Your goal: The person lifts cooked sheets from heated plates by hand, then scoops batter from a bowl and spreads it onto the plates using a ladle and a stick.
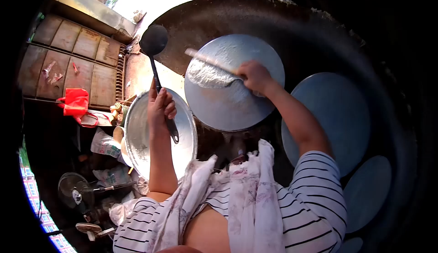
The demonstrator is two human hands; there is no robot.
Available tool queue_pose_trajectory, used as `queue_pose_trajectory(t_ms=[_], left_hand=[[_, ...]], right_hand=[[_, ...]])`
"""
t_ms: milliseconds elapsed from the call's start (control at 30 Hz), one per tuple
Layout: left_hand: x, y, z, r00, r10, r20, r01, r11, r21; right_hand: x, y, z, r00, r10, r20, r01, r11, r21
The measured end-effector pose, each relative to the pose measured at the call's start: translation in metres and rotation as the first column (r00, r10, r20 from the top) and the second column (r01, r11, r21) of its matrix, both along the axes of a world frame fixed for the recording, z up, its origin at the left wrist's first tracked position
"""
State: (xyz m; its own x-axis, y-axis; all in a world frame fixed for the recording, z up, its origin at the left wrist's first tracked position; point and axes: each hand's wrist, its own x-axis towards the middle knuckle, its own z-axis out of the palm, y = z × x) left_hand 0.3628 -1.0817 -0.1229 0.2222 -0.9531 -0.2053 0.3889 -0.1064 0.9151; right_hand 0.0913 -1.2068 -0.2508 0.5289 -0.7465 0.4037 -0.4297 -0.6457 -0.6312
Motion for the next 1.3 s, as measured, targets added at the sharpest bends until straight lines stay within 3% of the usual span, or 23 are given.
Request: queue_pose_trajectory(t_ms=[67, 200, 300, 367, 400, 500, 533, 633, 667, 733, 767, 867, 900, 967, 1033, 1067, 1167, 1200, 1233, 1300], left_hand=[[0.001, 0.005, 0.004, 1.0, -0.004, 0.004, 0.003, 1.0, 0.006], [0.01, 0.015, 0.002, 0.997, 0.019, 0.078, -0.02, 1.0, 0.012], [0.004, 0.005, 0.0, 1.0, 0.01, 0.025, -0.01, 1.0, 0.017], [-0.002, 0.004, -0.001, 1.0, 0.018, 0.014, -0.018, 1.0, 0.008], [-0.001, 0.005, 0.001, 1.0, 0.018, 0.008, -0.018, 1.0, 0.008], [0.013, 0.024, 0.008, 0.996, -0.051, 0.078, 0.051, 0.999, -0.002], [0.016, 0.022, 0.006, 0.993, -0.011, 0.118, 0.009, 1.0, 0.021], [0.008, 0.018, 0.01, 0.996, 0.005, 0.091, -0.009, 0.999, 0.04], [0.002, 0.011, 0.011, 0.998, -0.003, 0.055, 0.003, 1.0, 0.011], [-0.002, 0.018, 0.017, 0.999, -0.001, 0.046, 0.002, 1.0, -0.012], [-0.001, 0.025, 0.019, 0.999, 0.0, 0.047, 0.0, 1.0, -0.002], [0.014, 0.037, 0.017, 0.99, -0.047, 0.136, 0.049, 0.999, -0.015], [0.012, 0.037, 0.016, 0.988, -0.029, 0.154, 0.026, 1.0, 0.017], [-0.006, 0.025, 0.015, 1.0, -0.007, 0.006, 0.007, 1.0, -0.001], [-0.019, 0.02, 0.014, 0.997, -0.008, -0.074, 0.004, 0.998, -0.057], [-0.019, 0.025, 0.016, 0.997, -0.025, -0.067, 0.019, 0.996, -0.09], [-0.012, 0.042, 0.018, 0.995, -0.092, 0.042, 0.097, 0.982, -0.16], [-0.017, 0.04, 0.019, 0.996, -0.053, 0.077, 0.064, 0.987, -0.145], [-0.026, 0.039, 0.022, 0.994, -0.019, 0.112, 0.033, 0.991, -0.127], [-0.038, 0.036, 0.022, 0.997, -0.029, -0.072, 0.019, 0.991, -0.133]], right_hand=[[0.0, 0.023, -0.003, 0.994, 0.101, -0.038, -0.102, 0.995, -0.006], [-0.04, 0.041, 0.003, 0.983, 0.176, 0.058, -0.184, 0.898, 0.401], [-0.023, 0.003, 0.001, 0.998, 0.01, 0.057, -0.019, 0.986, 0.164], [-0.011, 0.005, 0.015, 0.982, 0.187, -0.005, -0.186, 0.978, 0.089], [-0.013, 0.012, 0.007, 0.962, 0.273, -0.014, -0.269, 0.955, 0.127], [-0.057, 0.045, 0.016, 0.958, 0.281, 0.057, -0.271, 0.821, 0.503], [-0.068, 0.041, 0.009, 0.934, 0.301, 0.193, -0.357, 0.785, 0.506], [-0.045, 0.024, 0.006, 0.991, 0.094, 0.099, -0.131, 0.87, 0.475], [-0.034, 0.019, 0.003, 0.987, 0.123, 0.107, -0.146, 0.958, 0.248], [-0.037, 0.023, 0.001, 0.948, 0.291, 0.128, -0.315, 0.912, 0.262], [-0.049, 0.032, -0.004, 0.935, 0.332, 0.122, -0.354, 0.887, 0.297], [-0.096, 0.055, 0.017, 0.969, 0.228, 0.099, -0.236, 0.719, 0.654], [-0.09, 0.056, 0.012, 0.976, 0.174, 0.133, -0.219, 0.769, 0.6], [-0.06, 0.049, -0.007, 0.977, 0.061, 0.205, -0.154, 0.866, 0.476], [-0.036, 0.054, -0.011, 0.939, 0.262, 0.224, -0.307, 0.931, 0.198], [-0.041, 0.066, -0.003, 0.952, 0.263, 0.155, -0.298, 0.913, 0.278], [-0.079, 0.098, 0.007, 0.979, 0.109, 0.171, -0.189, 0.79, 0.583], [-0.074, 0.105, -0.009, 0.96, -0.057, 0.276, -0.097, 0.853, 0.513], [-0.056, 0.12, -0.017, 0.946, -0.192, 0.262, 0.075, 0.915, 0.397], [-0.014, 0.135, -0.017, 0.857, -0.428, 0.287, 0.421, 0.903, 0.092]])
